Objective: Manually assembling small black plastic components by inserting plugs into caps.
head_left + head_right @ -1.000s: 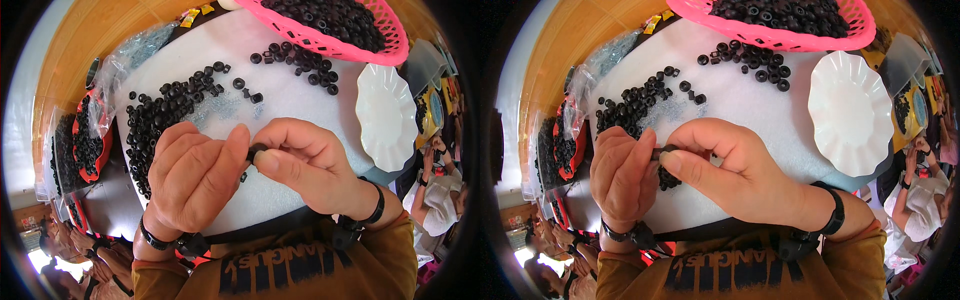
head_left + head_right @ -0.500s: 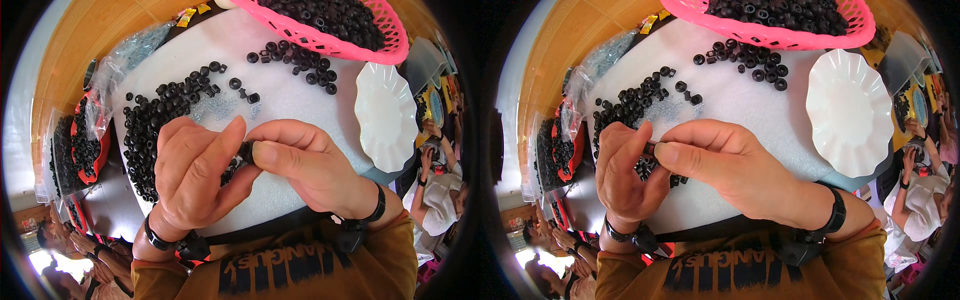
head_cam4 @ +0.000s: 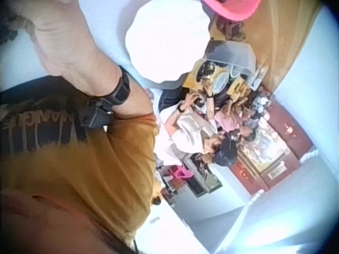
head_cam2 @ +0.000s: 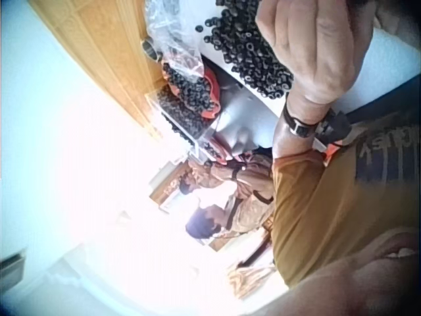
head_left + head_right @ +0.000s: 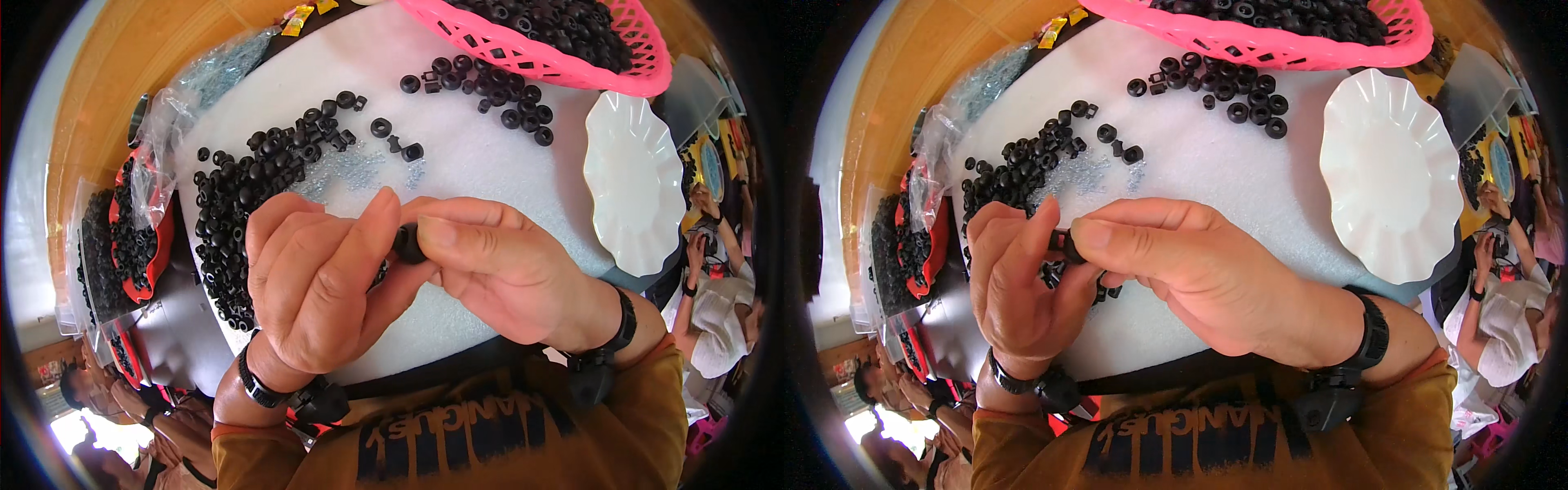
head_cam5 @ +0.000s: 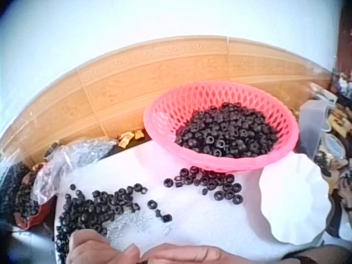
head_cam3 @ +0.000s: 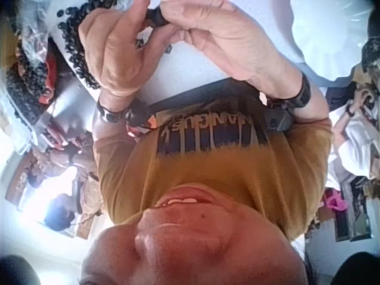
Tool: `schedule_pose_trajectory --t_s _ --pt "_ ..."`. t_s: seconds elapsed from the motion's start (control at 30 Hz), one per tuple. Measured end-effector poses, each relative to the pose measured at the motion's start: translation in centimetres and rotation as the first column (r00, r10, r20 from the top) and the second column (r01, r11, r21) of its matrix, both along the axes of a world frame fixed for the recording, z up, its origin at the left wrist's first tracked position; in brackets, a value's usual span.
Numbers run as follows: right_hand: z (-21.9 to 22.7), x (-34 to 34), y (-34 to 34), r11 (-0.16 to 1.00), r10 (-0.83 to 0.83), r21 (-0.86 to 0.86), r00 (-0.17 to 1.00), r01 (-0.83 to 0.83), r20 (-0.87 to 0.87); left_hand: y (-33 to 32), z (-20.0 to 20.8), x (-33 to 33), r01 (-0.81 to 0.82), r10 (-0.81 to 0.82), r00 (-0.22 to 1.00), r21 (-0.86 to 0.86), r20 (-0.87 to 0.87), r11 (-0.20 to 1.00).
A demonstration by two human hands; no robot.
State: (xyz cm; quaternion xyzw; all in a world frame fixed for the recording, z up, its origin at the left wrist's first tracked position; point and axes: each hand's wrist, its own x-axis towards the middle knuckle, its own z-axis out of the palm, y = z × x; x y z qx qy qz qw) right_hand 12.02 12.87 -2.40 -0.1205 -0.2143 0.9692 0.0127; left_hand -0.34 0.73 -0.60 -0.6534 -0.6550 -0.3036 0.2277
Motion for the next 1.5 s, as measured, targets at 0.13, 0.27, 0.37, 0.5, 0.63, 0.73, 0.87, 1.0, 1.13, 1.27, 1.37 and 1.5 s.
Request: schedule_pose_trajectory --t_s 0.13,0.27,0.37,0.5,0.63,0.73,0.87,1.0,1.13,1.27,1.37,1.5 --pt "-0.1 0.0 -0.1 1.0 0.012 0.007 1.0 -0.012 -0.017 -0.3 0.6 0.2 0.014 -0.013 0.999 -0.051 0.034 0.999" --pt "0.1 0.1 0.0 0.999 0.035 0.022 0.999 -0.035 0.008 -0.7 0.7 0.5 -0.003 0.01 0.998 -0.121 0.06 0.993" --pt "0.1 0.1 -0.1 0.999 0.018 0.03 1.0 -0.018 0.003 -0.6 0.4 0.5 -0.015 0.021 0.999 -0.112 0.05 0.994" --pt "-0.3 -0.1 0.0 1.0 0.013 0.021 1.0 -0.014 0.012 0.0 -0.2 0.3 0.002 0.003 0.997 -0.076 0.077 0.997" --pt "-0.1 -0.1 0.1 0.998 0.031 0.045 0.999 -0.031 0.009 -0.2 0.1 0.5 -0.02 0.025 0.998 -0.084 0.058 0.996" --pt "0.3 0.0 0.3 0.985 0.053 0.163 0.999 -0.05 -0.011 -0.3 0.4 0.4 -0.006 0.01 0.999 -0.096 0.045 0.995" --pt "0.5 0.2 1.1 0.985 0.106 0.144 0.989 -0.091 -0.101 -0.3 1.0 0.1 0.037 -0.032 0.999 -0.119 0.038 0.992" --pt "1.0 0.1 1.4 0.973 0.136 0.195 0.988 -0.12 -0.072 -0.5 1.1 0.0 0.046 -0.038 0.998 -0.132 0.058 0.99" --pt "1.3 0.1 1.5 0.964 0.141 0.237 0.988 -0.122 -0.064 -0.4 1.3 0.0 0.058 -0.055 0.998 -0.115 0.027 0.992" --pt "1.7 0.3 1.7 0.952 0.186 0.258 0.981 -0.163 -0.064 -0.7 1.5 0.0 0.076 -0.068 0.995 -0.136 0.067 0.988" --pt "1.9 0.3 1.7 0.953 0.211 0.238 0.974 -0.185 -0.087 -1.0 1.7 0.0 0.078 -0.069 0.996 -0.162 0.058 0.984" --pt "1.0 0.3 1.4 0.949 0.191 0.272 0.978 -0.161 -0.088 -0.9 1.7 0.0 0.084 -0.077 0.996 -0.141 0.055 0.986"
